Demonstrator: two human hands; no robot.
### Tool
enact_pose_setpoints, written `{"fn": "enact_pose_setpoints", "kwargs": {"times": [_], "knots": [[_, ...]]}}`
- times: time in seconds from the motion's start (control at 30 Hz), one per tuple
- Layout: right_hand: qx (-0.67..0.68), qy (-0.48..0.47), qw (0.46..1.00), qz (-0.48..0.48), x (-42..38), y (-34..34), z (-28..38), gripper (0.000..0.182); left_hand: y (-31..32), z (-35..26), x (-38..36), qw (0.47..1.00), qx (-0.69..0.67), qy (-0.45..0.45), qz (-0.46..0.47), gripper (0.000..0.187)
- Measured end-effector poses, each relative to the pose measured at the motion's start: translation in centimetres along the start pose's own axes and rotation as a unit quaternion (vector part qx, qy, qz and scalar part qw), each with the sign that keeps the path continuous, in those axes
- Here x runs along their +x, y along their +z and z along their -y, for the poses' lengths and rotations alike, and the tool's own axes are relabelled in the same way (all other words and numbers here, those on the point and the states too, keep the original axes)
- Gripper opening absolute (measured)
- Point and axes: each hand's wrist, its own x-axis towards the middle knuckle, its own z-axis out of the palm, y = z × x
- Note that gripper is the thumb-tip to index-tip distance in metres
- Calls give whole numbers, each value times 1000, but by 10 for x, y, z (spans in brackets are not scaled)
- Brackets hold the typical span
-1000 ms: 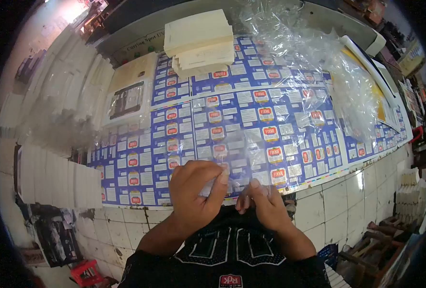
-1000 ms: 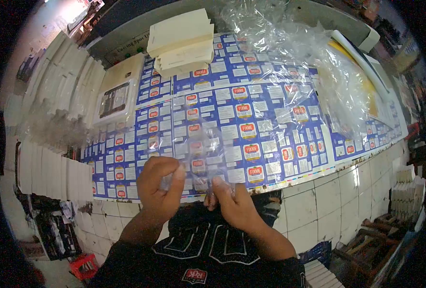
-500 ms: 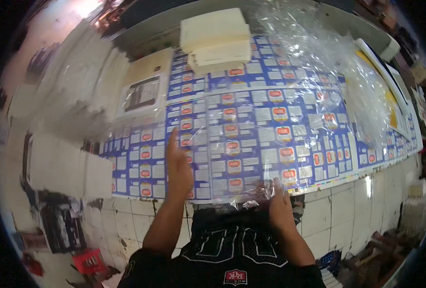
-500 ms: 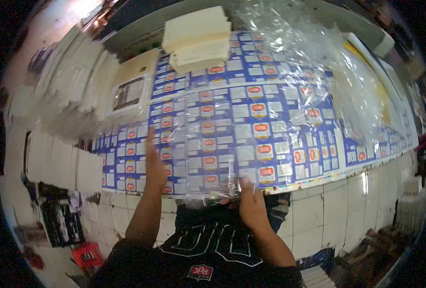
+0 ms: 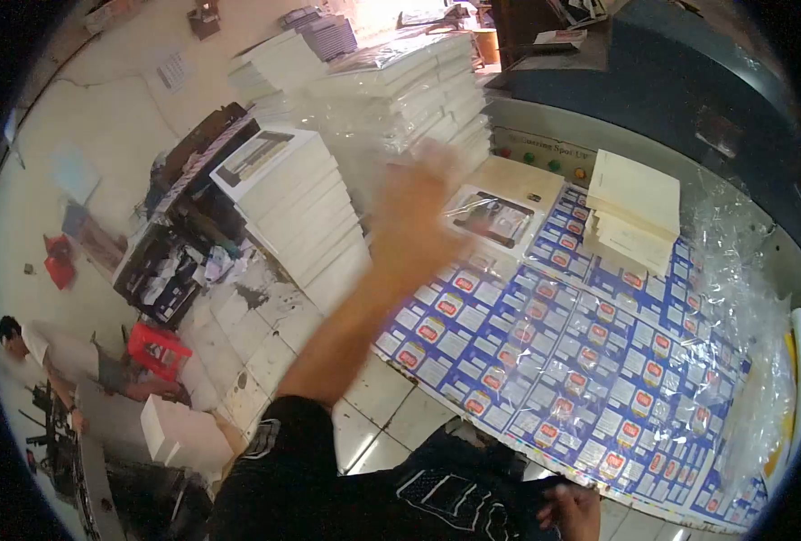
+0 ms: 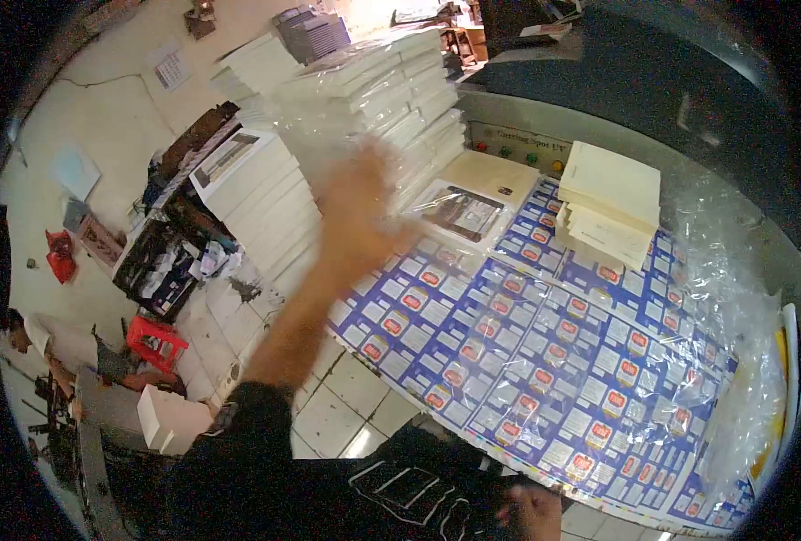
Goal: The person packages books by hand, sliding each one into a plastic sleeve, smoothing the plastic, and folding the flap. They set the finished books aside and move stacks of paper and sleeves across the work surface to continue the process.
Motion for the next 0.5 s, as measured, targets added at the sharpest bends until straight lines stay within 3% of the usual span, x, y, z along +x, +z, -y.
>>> {"fn": "enact_pose_setpoints", "kwargs": {"times": [0.03,0.07,0.1,0.13,0.17,0.2,0.23,0.27,0.37,0.43,0.47,0.5], "knots": [[-22,51,996,67,-5,-7,-2,37,-41,34,5,983,177,-7,-39,80],[-26,54,995,74,-8,-7,1,37,-77,69,10,946,306,-91,-48,85],[-41,26,993,106,-11,-2,5,34,-108,90,11,900,419,-115,-33,90],[-53,-3,989,136,-14,6,9,32,-129,106,9,860,472,-172,87,90],[-60,-38,994,87,-13,23,23,27,-145,109,4,924,313,-178,132,75],[-142,-107,972,152,4,19,19,28,-153,108,0,925,306,-173,141,75],[-136,-110,973,149,10,28,24,29,-152,103,-3,917,339,-159,140,66],[-188,-173,957,138,13,38,34,30,-148,97,-3,909,367,-137,140,58],[-212,-260,936,107,10,62,66,39,-144,65,-22,948,314,-15,52,47],[-62,-315,934,156,20,66,52,52,-136,39,-44,972,196,121,-50,46],[-60,-307,939,142,16,69,55,52,-125,17,-58,970,119,190,-93,46],[92,-331,927,151,15,73,61,63,-110,-4,-76,969,31,239,-47,46]]}}
